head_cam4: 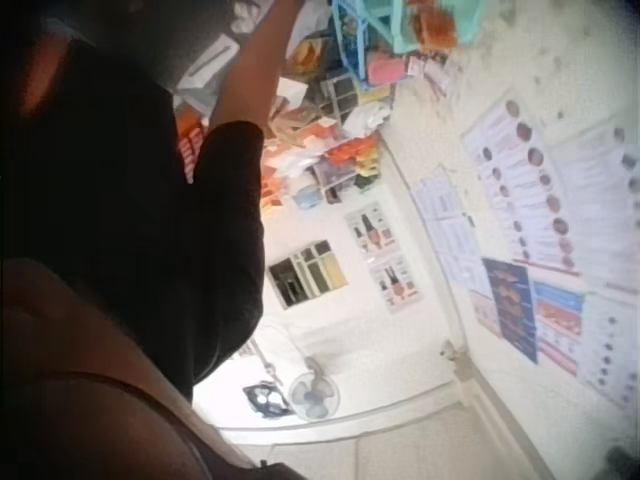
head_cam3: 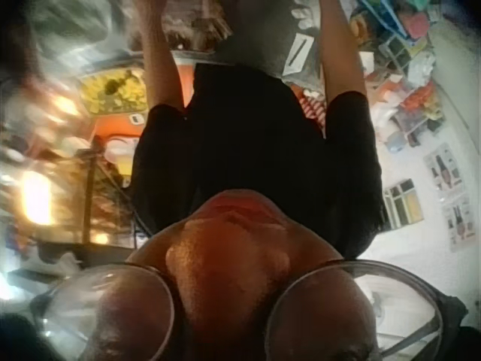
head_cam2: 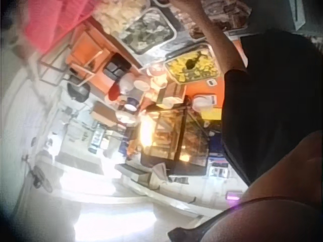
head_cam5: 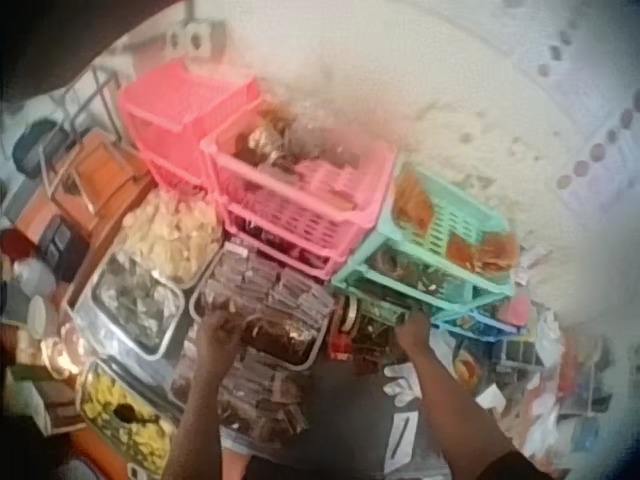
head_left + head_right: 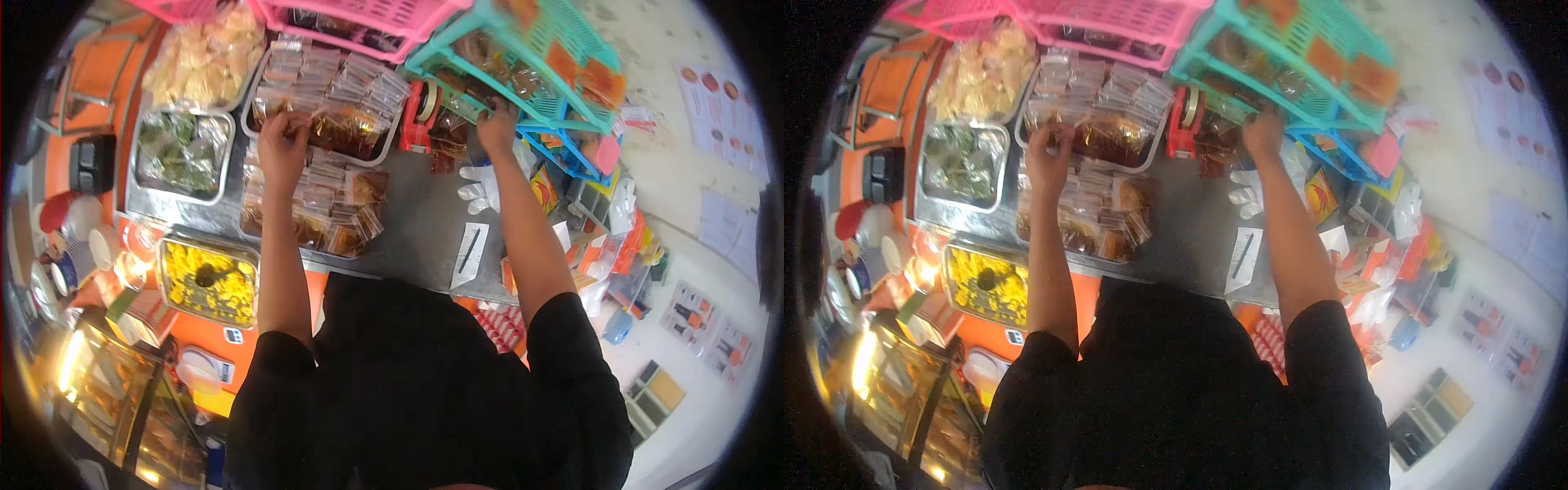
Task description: Pack cooked food into takeout boxes and organize them into plastic bags.
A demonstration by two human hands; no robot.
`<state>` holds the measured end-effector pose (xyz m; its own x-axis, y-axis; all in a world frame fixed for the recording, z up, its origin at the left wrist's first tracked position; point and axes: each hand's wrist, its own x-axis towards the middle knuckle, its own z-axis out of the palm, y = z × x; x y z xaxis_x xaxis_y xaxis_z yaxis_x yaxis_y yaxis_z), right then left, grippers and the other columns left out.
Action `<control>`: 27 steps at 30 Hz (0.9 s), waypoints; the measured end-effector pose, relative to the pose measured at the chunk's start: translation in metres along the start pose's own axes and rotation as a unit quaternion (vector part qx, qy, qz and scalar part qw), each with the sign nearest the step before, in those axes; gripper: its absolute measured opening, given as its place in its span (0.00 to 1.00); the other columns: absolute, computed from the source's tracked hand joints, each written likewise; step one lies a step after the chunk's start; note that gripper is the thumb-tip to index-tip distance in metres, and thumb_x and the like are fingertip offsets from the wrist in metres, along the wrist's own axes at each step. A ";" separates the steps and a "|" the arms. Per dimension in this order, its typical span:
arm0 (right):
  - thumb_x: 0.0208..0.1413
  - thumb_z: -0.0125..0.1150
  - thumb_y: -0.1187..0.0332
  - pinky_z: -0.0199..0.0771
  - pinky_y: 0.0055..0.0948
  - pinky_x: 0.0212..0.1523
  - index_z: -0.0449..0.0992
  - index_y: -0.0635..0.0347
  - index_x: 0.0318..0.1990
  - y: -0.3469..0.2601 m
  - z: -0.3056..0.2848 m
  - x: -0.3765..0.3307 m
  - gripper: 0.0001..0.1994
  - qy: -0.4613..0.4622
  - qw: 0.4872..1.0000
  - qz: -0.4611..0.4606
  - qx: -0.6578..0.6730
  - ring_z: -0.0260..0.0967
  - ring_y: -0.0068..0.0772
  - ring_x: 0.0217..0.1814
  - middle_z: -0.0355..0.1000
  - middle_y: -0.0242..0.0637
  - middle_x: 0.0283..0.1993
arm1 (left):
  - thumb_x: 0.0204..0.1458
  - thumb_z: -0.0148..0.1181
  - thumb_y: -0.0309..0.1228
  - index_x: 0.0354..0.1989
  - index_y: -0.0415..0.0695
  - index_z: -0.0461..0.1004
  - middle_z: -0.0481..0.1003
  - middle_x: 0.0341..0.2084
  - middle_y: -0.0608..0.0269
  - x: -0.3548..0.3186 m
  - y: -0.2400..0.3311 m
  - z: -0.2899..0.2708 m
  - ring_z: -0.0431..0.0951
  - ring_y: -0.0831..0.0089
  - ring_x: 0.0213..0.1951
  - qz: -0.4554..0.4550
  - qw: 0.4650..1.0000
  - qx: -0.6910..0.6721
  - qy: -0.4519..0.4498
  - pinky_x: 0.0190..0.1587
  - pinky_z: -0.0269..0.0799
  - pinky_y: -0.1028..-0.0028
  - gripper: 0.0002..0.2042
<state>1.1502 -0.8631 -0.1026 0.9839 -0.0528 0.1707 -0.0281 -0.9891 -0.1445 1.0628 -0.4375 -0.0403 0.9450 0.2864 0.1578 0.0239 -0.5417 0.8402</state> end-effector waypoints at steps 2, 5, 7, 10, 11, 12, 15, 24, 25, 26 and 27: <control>0.56 0.60 0.66 0.59 0.50 0.69 0.75 0.61 0.57 0.004 0.004 0.013 0.20 0.016 1.000 0.006 0.013 0.62 0.63 0.65 0.70 0.60 0.59 | 0.52 0.65 0.23 0.35 0.43 0.81 0.80 0.33 0.59 -0.008 0.004 -0.001 0.78 0.61 0.41 0.030 0.998 -0.020 0.045 0.42 0.72 0.66 0.04; 0.57 0.59 0.64 0.57 0.51 0.70 0.75 0.61 0.58 0.006 0.010 0.030 0.21 -0.030 0.998 -0.017 0.056 0.62 0.63 0.66 0.70 0.59 0.60 | 0.51 0.66 0.23 0.37 0.43 0.80 0.81 0.35 0.59 -0.021 -0.005 0.007 0.78 0.60 0.43 0.002 0.997 -0.031 0.068 0.46 0.72 0.66 0.06; 0.59 0.60 0.62 0.61 0.48 0.67 0.75 0.59 0.59 0.027 0.018 0.042 0.21 -0.015 0.998 -0.056 0.000 0.65 0.61 0.64 0.70 0.56 0.61 | 0.50 0.66 0.23 0.38 0.43 0.80 0.80 0.38 0.60 -0.028 -0.003 0.018 0.78 0.59 0.45 0.024 0.997 -0.027 0.062 0.49 0.71 0.65 0.07; 0.61 0.64 0.58 0.70 0.38 0.59 0.78 0.58 0.55 0.001 0.005 0.045 0.19 -0.078 0.980 -0.045 0.178 0.73 0.49 0.57 0.76 0.48 0.54 | 0.50 0.65 0.22 0.40 0.42 0.79 0.80 0.43 0.59 -0.062 0.011 0.014 0.76 0.58 0.50 0.037 0.998 -0.025 0.049 0.55 0.69 0.63 0.09; 0.61 0.64 0.58 0.70 0.38 0.59 0.78 0.58 0.55 -0.002 -0.005 0.045 0.19 -0.074 0.981 -0.047 0.171 0.73 0.49 0.57 0.76 0.48 0.54 | 0.50 0.65 0.22 0.41 0.42 0.79 0.79 0.45 0.58 -0.076 0.019 0.012 0.76 0.57 0.52 0.031 0.998 -0.036 0.048 0.57 0.68 0.62 0.10; 0.60 0.65 0.59 0.71 0.37 0.57 0.79 0.59 0.54 -0.003 -0.010 0.042 0.18 -0.062 0.985 -0.127 0.101 0.75 0.45 0.53 0.77 0.48 0.52 | 0.50 0.64 0.21 0.41 0.41 0.78 0.79 0.46 0.57 -0.096 0.018 0.011 0.75 0.57 0.53 0.022 0.999 -0.032 0.034 0.57 0.67 0.61 0.09; 0.59 0.66 0.61 0.74 0.34 0.52 0.80 0.61 0.51 -0.007 -0.003 0.034 0.16 -0.070 0.977 -0.192 0.066 0.77 0.40 0.47 0.78 0.46 0.47 | 0.49 0.63 0.20 0.39 0.41 0.77 0.79 0.44 0.55 -0.154 0.019 -0.001 0.75 0.55 0.52 -0.013 0.998 -0.062 0.011 0.58 0.67 0.59 0.08; 0.60 0.64 0.64 0.75 0.34 0.41 0.82 0.60 0.43 0.022 0.003 0.054 0.10 -0.047 0.991 -0.127 0.025 0.78 0.37 0.40 0.80 0.41 0.37 | 0.43 0.66 0.20 0.34 0.43 0.77 0.79 0.35 0.60 -0.236 0.019 0.033 0.77 0.57 0.41 -0.014 0.990 -0.136 -0.025 0.47 0.72 0.63 0.09; 0.61 0.63 0.63 0.75 0.34 0.41 0.81 0.59 0.42 0.022 0.006 0.057 0.10 -0.012 0.990 -0.140 0.005 0.78 0.38 0.39 0.80 0.41 0.36 | 0.42 0.66 0.21 0.33 0.44 0.77 0.79 0.35 0.61 -0.241 0.018 0.035 0.77 0.58 0.39 0.013 0.991 -0.129 -0.032 0.45 0.72 0.64 0.09; 0.61 0.63 0.63 0.75 0.34 0.41 0.81 0.59 0.42 0.023 0.011 0.062 0.10 -0.010 0.990 -0.144 0.004 0.78 0.38 0.39 0.80 0.41 0.36 | 0.41 0.67 0.21 0.32 0.44 0.77 0.79 0.34 0.63 -0.246 0.018 0.037 0.77 0.59 0.38 0.040 0.991 -0.122 -0.040 0.43 0.73 0.66 0.09; 0.62 0.62 0.62 0.76 0.36 0.42 0.81 0.59 0.43 0.024 0.017 0.069 0.10 0.038 0.987 -0.159 -0.001 0.79 0.40 0.39 0.80 0.42 0.37 | 0.41 0.67 0.21 0.32 0.44 0.77 0.79 0.34 0.63 -0.252 0.017 0.040 0.77 0.59 0.38 0.042 0.991 -0.124 -0.036 0.43 0.73 0.66 0.09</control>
<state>1.2199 -0.8876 -0.1106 0.9270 0.2492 0.2804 0.2785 -0.9579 -0.0694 0.8377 -0.5510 -0.0863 0.9611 0.1876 0.2026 -0.1281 -0.3471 0.9290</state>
